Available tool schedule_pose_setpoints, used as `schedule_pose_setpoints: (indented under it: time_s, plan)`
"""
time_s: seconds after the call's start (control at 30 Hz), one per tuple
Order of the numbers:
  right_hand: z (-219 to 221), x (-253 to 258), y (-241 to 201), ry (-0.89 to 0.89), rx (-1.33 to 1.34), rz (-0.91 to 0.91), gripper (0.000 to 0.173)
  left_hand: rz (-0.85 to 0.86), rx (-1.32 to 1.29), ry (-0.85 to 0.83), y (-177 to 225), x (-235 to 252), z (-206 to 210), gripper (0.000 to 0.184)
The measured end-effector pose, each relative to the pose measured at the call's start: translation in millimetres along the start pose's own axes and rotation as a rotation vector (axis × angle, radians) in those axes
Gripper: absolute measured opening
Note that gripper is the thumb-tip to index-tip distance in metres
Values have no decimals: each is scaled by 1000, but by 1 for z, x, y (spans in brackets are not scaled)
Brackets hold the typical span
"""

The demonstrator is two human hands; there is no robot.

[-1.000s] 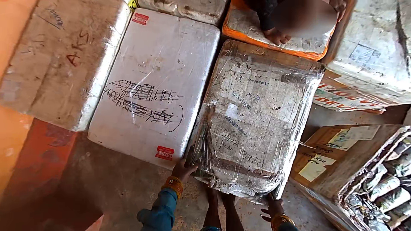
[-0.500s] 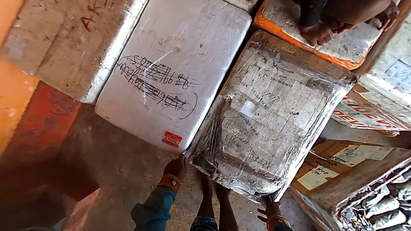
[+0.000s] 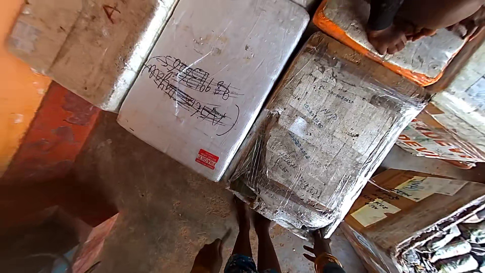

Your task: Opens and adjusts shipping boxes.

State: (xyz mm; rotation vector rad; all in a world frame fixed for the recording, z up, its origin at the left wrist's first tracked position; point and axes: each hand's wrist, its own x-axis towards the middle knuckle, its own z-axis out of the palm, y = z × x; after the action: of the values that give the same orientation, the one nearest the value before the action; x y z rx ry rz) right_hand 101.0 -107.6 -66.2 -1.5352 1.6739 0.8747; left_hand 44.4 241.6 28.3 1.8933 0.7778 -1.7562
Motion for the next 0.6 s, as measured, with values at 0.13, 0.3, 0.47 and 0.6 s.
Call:
schedule_pose_setpoints:
  time_s: [0.13,0.3,0.47,0.6]
  plan:
    - [0,12,5,88,-152,-88,71,-54,-228,294,6,9,-41,49]
    - [10,-56,-14,489,-344,-1085,57,79,-279,354,15,13,-69,44]
    - [126,-142,-65,-235,-742,-1801,31,48,-342,342,-3,21,-52,44]
    - [196,-179,-128,-412,-1591,-1778,39,141,-389,351,-2,24,-47,41]
